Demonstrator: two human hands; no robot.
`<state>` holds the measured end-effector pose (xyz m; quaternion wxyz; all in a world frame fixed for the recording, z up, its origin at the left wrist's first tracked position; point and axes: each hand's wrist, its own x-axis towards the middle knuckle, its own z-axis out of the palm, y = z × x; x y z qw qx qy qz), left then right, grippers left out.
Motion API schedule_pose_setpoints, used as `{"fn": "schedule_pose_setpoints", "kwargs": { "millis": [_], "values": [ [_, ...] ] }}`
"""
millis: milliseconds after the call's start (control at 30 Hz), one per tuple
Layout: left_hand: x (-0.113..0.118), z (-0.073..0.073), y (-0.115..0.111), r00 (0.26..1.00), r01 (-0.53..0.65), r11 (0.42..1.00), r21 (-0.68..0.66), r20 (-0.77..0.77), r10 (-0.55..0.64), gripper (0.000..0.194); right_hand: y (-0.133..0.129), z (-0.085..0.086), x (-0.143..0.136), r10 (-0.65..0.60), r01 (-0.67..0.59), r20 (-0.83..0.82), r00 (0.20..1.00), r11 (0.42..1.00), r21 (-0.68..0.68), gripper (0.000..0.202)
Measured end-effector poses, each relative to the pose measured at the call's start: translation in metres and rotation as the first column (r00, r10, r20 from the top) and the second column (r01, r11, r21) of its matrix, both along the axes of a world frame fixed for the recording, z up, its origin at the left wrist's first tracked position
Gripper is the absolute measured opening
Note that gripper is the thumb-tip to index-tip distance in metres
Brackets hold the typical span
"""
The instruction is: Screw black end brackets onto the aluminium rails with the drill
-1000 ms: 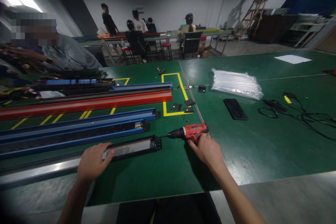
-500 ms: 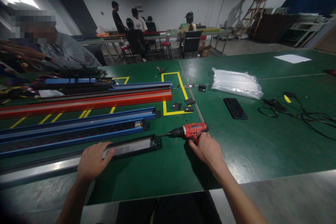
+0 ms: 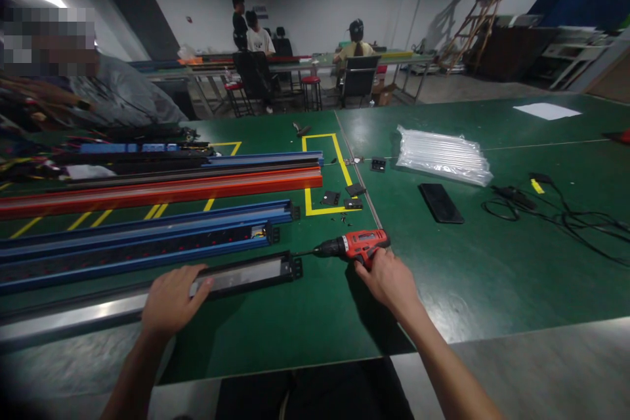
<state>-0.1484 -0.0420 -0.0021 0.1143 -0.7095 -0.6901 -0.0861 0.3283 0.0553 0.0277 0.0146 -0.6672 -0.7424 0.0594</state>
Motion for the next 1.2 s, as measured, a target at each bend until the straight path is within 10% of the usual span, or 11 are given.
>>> {"fn": "schedule_pose_setpoints", "kwargs": {
  "millis": [1200],
  "values": [
    [0.0005,0.0007,0.0006,1.0,0.006,1.0,0.001,0.003,-0.006,0.052,-0.0005,0.0004,0.0019,0.021,-0.02,-0.022,1.0,1.0,0.005,0.048]
  ]
}}
